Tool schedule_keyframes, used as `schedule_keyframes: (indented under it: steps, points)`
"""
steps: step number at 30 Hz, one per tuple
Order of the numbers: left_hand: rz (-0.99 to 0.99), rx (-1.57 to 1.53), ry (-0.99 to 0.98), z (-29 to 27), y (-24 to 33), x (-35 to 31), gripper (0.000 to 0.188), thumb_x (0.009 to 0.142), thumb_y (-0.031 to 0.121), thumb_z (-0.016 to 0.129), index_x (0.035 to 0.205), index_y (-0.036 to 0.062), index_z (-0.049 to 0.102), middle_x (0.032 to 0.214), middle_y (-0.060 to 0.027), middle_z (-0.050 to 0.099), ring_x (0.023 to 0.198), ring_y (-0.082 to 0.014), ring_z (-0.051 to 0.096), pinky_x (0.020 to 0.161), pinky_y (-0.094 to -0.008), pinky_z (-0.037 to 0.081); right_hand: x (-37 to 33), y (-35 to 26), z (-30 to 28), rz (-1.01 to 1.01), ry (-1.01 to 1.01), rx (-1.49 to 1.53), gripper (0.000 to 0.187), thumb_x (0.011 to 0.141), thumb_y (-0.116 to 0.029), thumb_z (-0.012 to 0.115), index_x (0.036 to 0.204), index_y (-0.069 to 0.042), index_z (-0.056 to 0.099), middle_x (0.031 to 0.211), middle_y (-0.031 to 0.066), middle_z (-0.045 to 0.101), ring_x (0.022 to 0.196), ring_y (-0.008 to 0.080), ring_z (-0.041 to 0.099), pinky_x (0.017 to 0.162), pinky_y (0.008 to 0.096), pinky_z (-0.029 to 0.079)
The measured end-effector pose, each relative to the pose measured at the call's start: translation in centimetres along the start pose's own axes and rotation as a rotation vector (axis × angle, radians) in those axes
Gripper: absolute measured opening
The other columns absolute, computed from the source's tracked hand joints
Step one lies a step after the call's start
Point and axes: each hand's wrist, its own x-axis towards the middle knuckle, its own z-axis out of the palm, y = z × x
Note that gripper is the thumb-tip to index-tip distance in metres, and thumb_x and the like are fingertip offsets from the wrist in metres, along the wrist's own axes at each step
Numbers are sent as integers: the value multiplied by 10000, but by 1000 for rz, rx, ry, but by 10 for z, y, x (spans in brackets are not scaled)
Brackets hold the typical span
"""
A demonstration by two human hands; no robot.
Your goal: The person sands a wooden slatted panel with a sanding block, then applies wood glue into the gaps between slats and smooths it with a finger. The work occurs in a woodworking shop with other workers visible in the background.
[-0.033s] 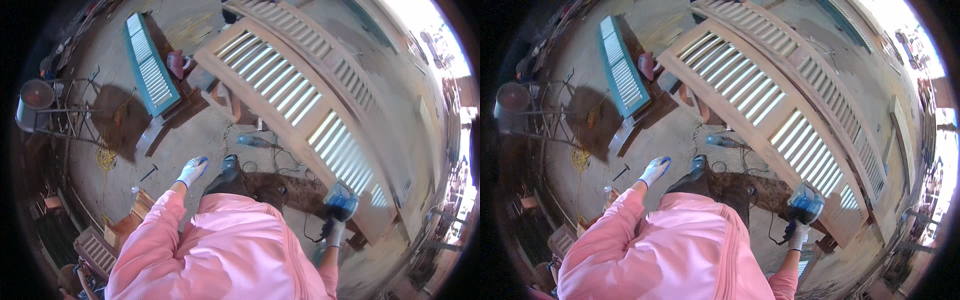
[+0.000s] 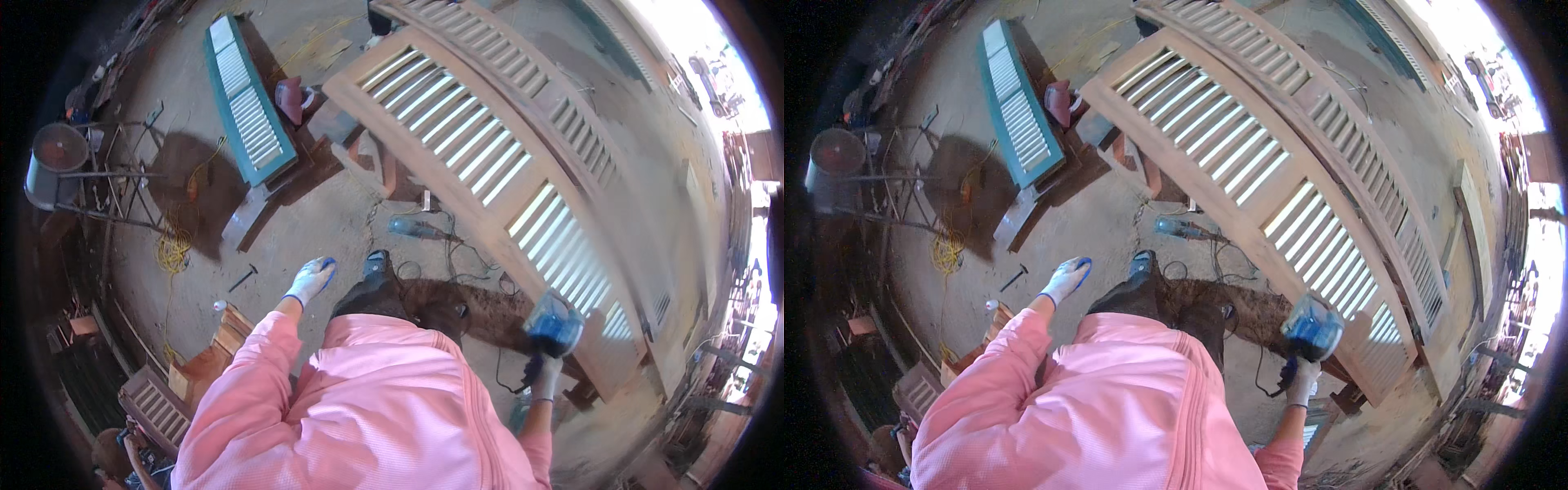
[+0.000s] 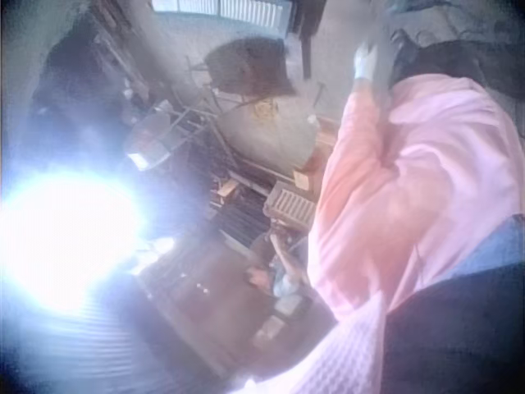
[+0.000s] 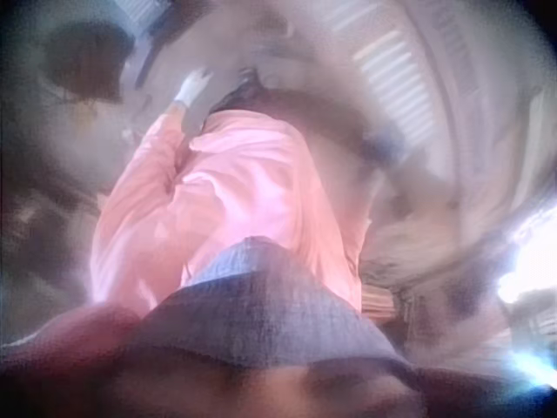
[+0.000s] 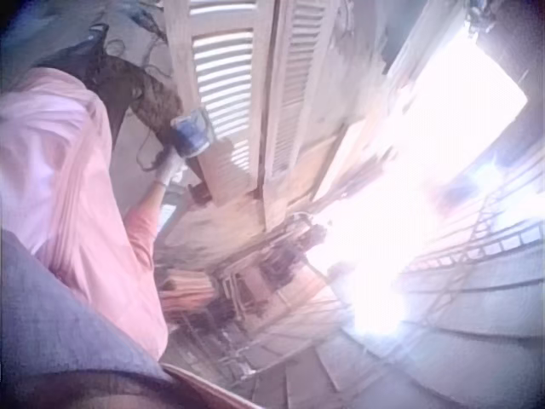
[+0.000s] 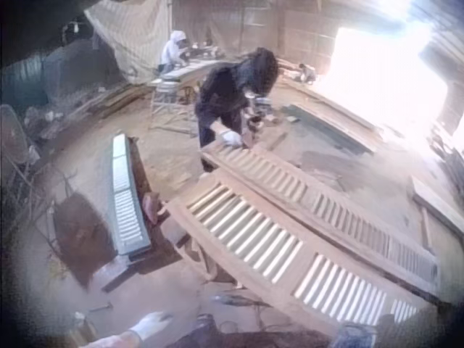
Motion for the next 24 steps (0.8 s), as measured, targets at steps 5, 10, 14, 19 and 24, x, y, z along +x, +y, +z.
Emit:
schedule_keyframes:
  steps: [5,10,14,19,24]
  points:
    - [-221,-230,43,-14,-91,-35,664,1021,509,571,1457,10,605,1476,-242,619,1405,-373,563,1185,-432,421,-37,-48,122,-352,-213,-160,260,849,-98,762,1088,-10,710,796,8,668,596,114,580,529,307,475]
    - [-326,-330,117,-6,-170,-72,591,1013,436,612,1408,-1,642,1393,-245,677,1349,-385,611,1123,-431,474,-65,-117,247,-558,-324,-668,696,784,-173,744,1429,-13,535,797,145,730,667,259,697,628,428,554]
    - [-322,-423,154,13,-196,-81,562,1014,413,618,1392,-1,656,1378,-239,689,1326,-378,631,1114,-427,481,-89,-174,332,-625,-423,-707,228,819,-138,745,960,36,702,658,70,654,525,170,634,483,343,518]
    - [-319,-468,237,33,-141,-92,535,1032,408,608,1377,2,667,1370,-223,698,1319,-375,636,1112,-418,483,-84,-226,393,-610,-534,-802,284,803,-241,740,890,27,707,652,114,685,540,206,681,511,362,552]
    - [-347,-660,243,38,-62,-141,527,1052,414,589,1379,9,668,1389,-197,694,1324,-333,633,1124,-393,472,-81,-249,426,-618,-685,-779,192,821,-192,731,694,-75,646,575,29,596,442,148,563,414,322,467]
